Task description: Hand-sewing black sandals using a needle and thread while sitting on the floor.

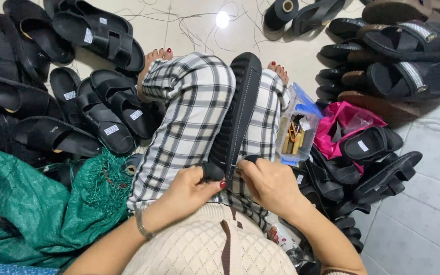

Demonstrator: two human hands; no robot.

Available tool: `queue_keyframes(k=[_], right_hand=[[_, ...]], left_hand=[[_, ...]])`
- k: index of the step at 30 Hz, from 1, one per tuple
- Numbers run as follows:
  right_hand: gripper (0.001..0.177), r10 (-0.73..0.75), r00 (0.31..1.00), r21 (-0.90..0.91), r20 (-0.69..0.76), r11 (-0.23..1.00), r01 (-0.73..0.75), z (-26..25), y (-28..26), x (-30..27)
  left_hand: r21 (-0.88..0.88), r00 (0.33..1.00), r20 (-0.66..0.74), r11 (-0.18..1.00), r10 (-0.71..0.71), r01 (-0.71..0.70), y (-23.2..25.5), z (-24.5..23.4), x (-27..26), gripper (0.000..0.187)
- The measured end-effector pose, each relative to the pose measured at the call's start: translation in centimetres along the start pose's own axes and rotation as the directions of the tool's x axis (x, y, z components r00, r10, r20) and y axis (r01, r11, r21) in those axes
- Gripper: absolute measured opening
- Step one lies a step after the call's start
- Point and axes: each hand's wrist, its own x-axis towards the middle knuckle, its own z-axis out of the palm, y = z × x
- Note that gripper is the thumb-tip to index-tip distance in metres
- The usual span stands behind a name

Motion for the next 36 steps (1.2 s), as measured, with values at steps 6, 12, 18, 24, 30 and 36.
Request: queue_keyframes(k=[6, 12, 18, 24, 30, 36], right_hand=[[0.023, -0.015, 0.999, -0.028, -0.034, 1.000, 0.014, 0.8, 0.1, -0.6], [0.023, -0.024, 0.997, -0.005, -0.067, 1.000, 0.024, 0.8, -0.1, -0.3], [0.024, -0.025, 0.993, -0.008, -0.118, 1.000, 0.024, 1.8, -0.1, -0.7], [0.072, 0.068, 0.980, -0.028, 0.186, 0.998, -0.064, -4.9, -1.2, -2.2], [0.045, 0.271, 0.955, 0.421, 0.123, 0.857, -0.297, -2.7, 1.0, -3.7], [0.012, 0.326, 0.945, 0.904, 0.017, 0.399, -0.154, 5.5, 2.2, -3.0]], left_hand=[[0.202, 0.901, -0.265, 0.934, 0.343, -0.296, -0.5, 1.1, 0.0, 0.020], [0.050, 0.923, -0.303, 0.971, 0.237, -0.233, 0.0, 0.3, -0.1, 0.020], [0.459, 0.890, -0.093, 0.813, 0.446, -0.359, -0.3, -0.1, -0.2, 0.011], [0.750, 0.801, 0.024, 0.519, 0.598, -0.410, -2.7, 0.9, 0.3, 0.035], [0.434, 0.975, -0.192, 0.901, 0.111, -0.017, 0.7, -0.8, -0.2, 0.078], [0.903, 0.958, 0.007, 0.409, 0.286, -0.129, -1.6, 1.4, 2.2, 0.084]])
